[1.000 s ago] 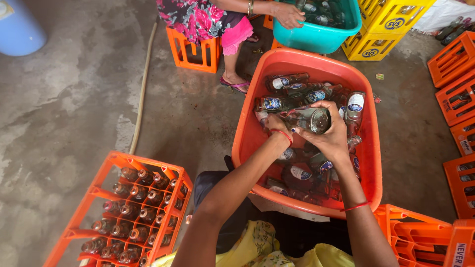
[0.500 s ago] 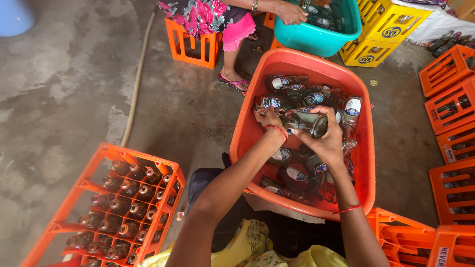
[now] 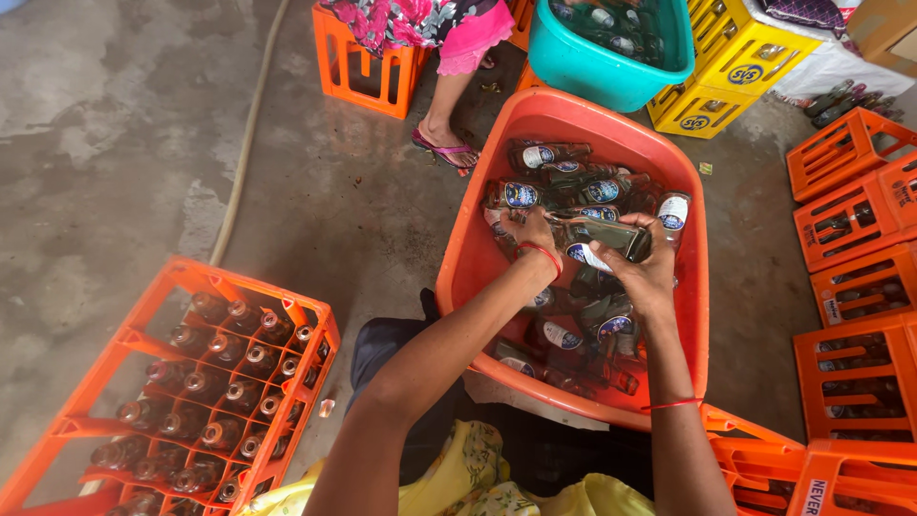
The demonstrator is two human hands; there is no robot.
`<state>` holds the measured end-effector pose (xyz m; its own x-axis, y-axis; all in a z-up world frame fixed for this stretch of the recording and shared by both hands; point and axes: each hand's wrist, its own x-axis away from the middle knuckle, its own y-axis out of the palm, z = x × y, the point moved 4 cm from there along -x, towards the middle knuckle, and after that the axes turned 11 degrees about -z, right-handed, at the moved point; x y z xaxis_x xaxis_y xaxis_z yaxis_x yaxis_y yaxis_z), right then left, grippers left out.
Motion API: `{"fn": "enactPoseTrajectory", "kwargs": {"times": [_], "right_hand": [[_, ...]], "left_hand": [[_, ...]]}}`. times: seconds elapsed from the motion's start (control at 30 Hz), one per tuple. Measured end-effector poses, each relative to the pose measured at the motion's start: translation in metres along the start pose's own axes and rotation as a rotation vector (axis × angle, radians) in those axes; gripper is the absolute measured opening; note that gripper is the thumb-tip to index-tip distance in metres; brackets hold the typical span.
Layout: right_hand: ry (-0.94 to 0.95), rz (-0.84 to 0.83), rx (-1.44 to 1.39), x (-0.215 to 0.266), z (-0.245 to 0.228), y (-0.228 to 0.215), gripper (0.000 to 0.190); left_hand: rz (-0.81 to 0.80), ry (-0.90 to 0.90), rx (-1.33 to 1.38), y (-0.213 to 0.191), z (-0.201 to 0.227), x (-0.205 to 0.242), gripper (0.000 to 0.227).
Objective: The person washes glass bottles by hand in a red tub filled with water, then places them into an orange crate. The person repeatedly picks up bottles, rinses them, and arranges them in the crate.
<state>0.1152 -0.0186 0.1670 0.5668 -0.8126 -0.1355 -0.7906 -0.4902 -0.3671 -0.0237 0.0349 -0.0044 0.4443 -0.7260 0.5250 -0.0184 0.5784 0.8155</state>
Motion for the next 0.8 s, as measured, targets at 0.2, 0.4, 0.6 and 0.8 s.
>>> {"fn": "enactPoseTrajectory", "kwargs": {"times": [0.2, 0.4, 0.6, 0.8], "right_hand": [[-0.085, 0.030, 0.242, 0.007, -0.025, 0.004, 0.047], [-0.224, 0.106, 0.526, 0.022, -0.065, 0.014, 0.061], [-0.517, 0.195, 0.795, 0.035, -0.091, 0.019, 0.071], [-0.498, 0.223, 0.754, 0.036, -0.076, 0.003, 0.068]], "left_hand": [[0.098, -0.220, -0.312, 0.000, 0.006, 0.036, 0.076], [0.035, -0.213, -0.405, -0.012, -0.020, 0.036, 0.047], [-0.180, -0.368, -0.156, -0.015, -0.069, 0.035, 0.032], [-0.200, -0.395, -0.250, -0.016, -0.072, 0.047, 0.043]]}}
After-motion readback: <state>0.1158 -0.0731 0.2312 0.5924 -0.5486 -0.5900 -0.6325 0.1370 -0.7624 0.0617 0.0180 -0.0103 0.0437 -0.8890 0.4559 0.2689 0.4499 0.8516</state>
